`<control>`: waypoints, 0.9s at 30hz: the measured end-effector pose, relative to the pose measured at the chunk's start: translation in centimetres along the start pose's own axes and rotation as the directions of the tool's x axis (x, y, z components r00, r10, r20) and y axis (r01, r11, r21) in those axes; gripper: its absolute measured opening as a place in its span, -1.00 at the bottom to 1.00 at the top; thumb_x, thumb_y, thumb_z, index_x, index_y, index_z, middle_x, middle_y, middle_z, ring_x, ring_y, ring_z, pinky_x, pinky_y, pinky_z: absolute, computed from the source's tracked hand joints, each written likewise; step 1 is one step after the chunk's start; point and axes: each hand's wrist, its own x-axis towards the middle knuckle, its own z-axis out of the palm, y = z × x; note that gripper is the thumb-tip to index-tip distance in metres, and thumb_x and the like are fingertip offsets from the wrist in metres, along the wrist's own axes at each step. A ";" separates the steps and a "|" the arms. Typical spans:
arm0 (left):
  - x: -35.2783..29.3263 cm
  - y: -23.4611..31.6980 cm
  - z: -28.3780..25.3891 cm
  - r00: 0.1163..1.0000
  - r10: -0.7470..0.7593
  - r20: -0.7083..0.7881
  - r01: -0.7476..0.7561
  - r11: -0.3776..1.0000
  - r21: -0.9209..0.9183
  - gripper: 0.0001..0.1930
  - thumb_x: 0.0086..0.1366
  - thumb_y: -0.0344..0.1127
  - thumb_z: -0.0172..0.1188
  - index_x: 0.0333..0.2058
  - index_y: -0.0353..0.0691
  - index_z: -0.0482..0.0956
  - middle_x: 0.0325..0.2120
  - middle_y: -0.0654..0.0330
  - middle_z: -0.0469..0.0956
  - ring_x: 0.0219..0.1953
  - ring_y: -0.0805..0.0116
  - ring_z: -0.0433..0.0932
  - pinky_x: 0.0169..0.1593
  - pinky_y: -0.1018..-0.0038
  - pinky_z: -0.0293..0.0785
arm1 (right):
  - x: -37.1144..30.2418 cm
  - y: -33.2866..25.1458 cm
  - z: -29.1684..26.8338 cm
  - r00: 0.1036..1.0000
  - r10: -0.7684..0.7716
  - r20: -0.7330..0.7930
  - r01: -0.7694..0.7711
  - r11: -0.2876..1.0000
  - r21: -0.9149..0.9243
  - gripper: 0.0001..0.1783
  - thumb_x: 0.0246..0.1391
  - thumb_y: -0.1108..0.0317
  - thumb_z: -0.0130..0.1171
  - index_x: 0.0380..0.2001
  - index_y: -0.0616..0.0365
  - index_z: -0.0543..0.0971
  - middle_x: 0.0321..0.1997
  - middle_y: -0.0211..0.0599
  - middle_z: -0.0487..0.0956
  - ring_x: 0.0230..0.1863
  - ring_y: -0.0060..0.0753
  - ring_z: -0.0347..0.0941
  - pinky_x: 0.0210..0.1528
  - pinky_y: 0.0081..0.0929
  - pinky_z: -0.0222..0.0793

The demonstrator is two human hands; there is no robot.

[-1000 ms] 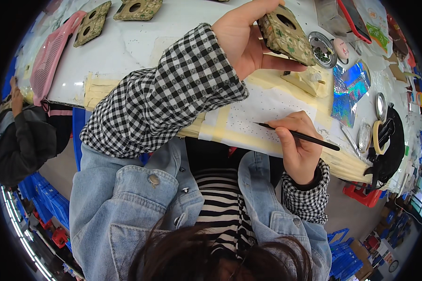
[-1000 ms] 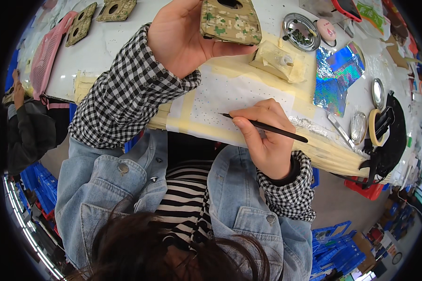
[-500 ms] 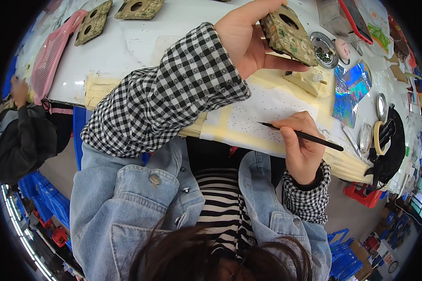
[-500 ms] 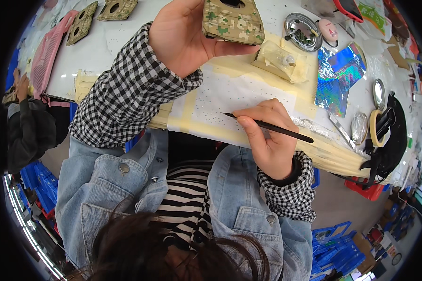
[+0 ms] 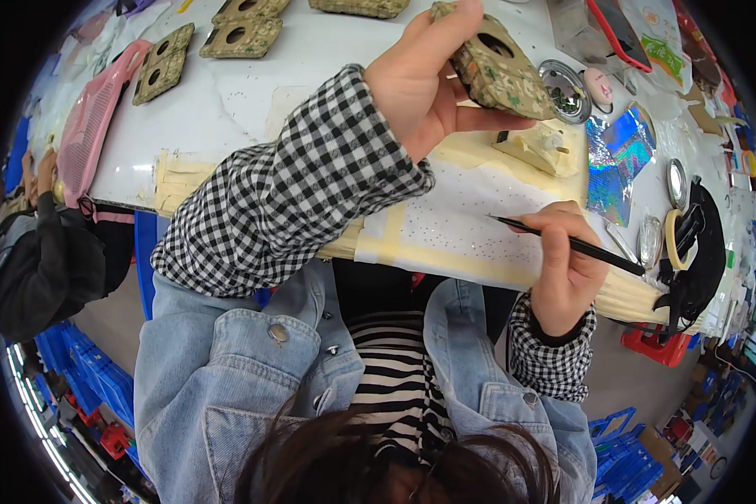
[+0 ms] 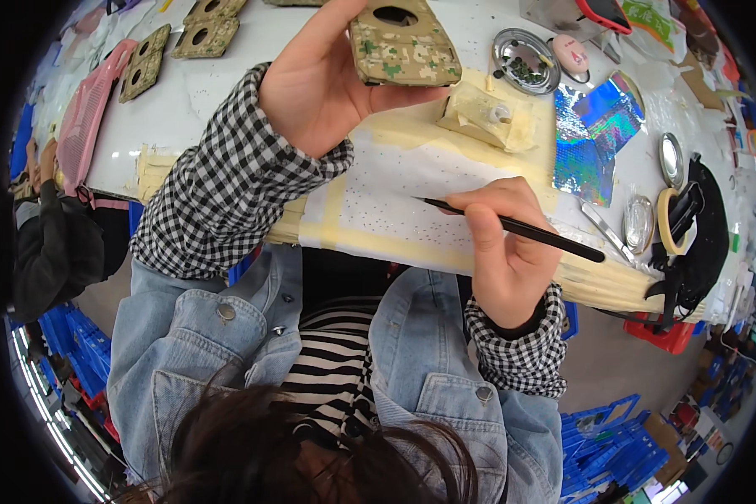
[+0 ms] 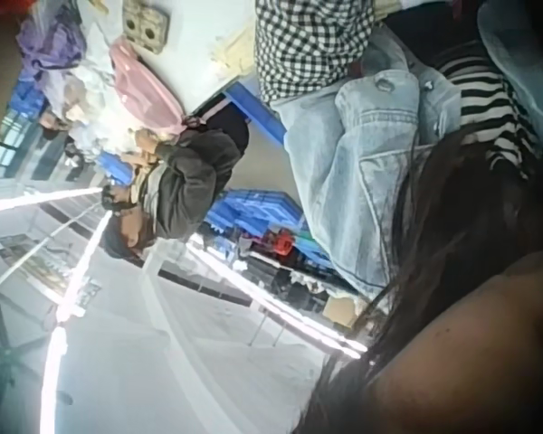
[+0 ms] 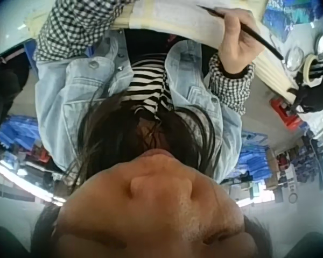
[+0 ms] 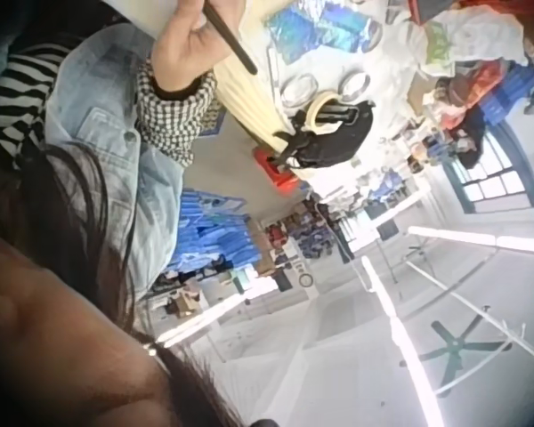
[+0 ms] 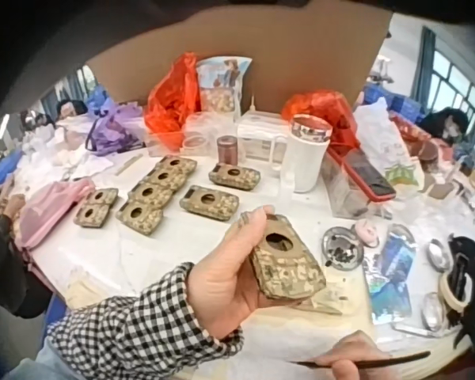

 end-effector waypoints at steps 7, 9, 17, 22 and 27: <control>-0.3 -0.4 0.7 0.999 0.031 0.015 -0.034 0.965 0.262 -0.49 0.38 0.08 -0.32 0.19 -0.02 0.04 0.02 0.19 0.35 0.06 0.24 0.41 0.06 0.23 0.47 | 2.6 -2.8 -1.3 0.934 -0.288 -0.211 0.283 0.958 -0.055 -0.67 0.24 0.27 -0.11 -0.38 0.38 0.46 -0.44 -0.15 0.48 -0.37 -0.33 0.39 -0.27 -0.44 0.35; -0.4 -0.4 1.0 1.000 0.021 0.016 -0.025 0.957 0.289 -0.48 0.37 0.09 -0.31 0.19 -0.02 0.04 0.01 0.18 0.35 0.07 0.25 0.40 0.06 0.24 0.47 | 3.4 -3.2 -1.2 0.913 -0.338 -0.228 0.327 0.941 -0.088 -0.66 0.24 0.27 -0.11 -0.38 0.39 0.46 -0.44 -0.14 0.49 -0.37 -0.32 0.40 -0.25 -0.42 0.35; -0.4 -0.6 1.1 0.999 0.026 0.035 -0.034 0.967 0.252 -0.40 0.29 0.03 0.00 0.16 -0.12 0.01 -0.08 0.13 0.34 -0.10 0.34 0.49 -0.10 0.34 0.58 | 5.1 -3.7 0.0 0.922 -0.352 -0.159 0.355 0.935 -0.012 -0.84 0.14 0.47 0.03 -0.29 0.36 0.52 -0.26 -0.09 0.58 -0.18 -0.33 0.49 -0.07 -0.51 0.34; -0.4 -0.5 1.1 0.999 0.042 0.015 -0.044 0.962 0.271 -0.40 0.28 0.01 0.02 0.15 -0.11 0.01 -0.10 0.13 0.35 -0.10 0.33 0.48 -0.10 0.32 0.57 | 5.2 -3.5 0.0 0.921 -0.366 -0.134 0.365 0.930 -0.034 -0.83 0.14 0.48 0.04 -0.26 0.36 0.51 -0.23 -0.09 0.58 -0.16 -0.34 0.50 -0.05 -0.52 0.35; -0.5 -0.6 0.9 0.999 0.052 0.013 -0.053 0.962 0.267 -0.39 0.27 0.01 0.04 0.15 -0.10 0.01 -0.11 0.13 0.35 -0.10 0.34 0.48 -0.12 0.32 0.58 | 5.1 -3.2 0.2 0.929 -0.345 -0.130 0.344 0.938 -0.036 -0.84 0.13 0.48 0.06 -0.26 0.36 0.52 -0.24 -0.11 0.58 -0.17 -0.36 0.49 -0.07 -0.53 0.35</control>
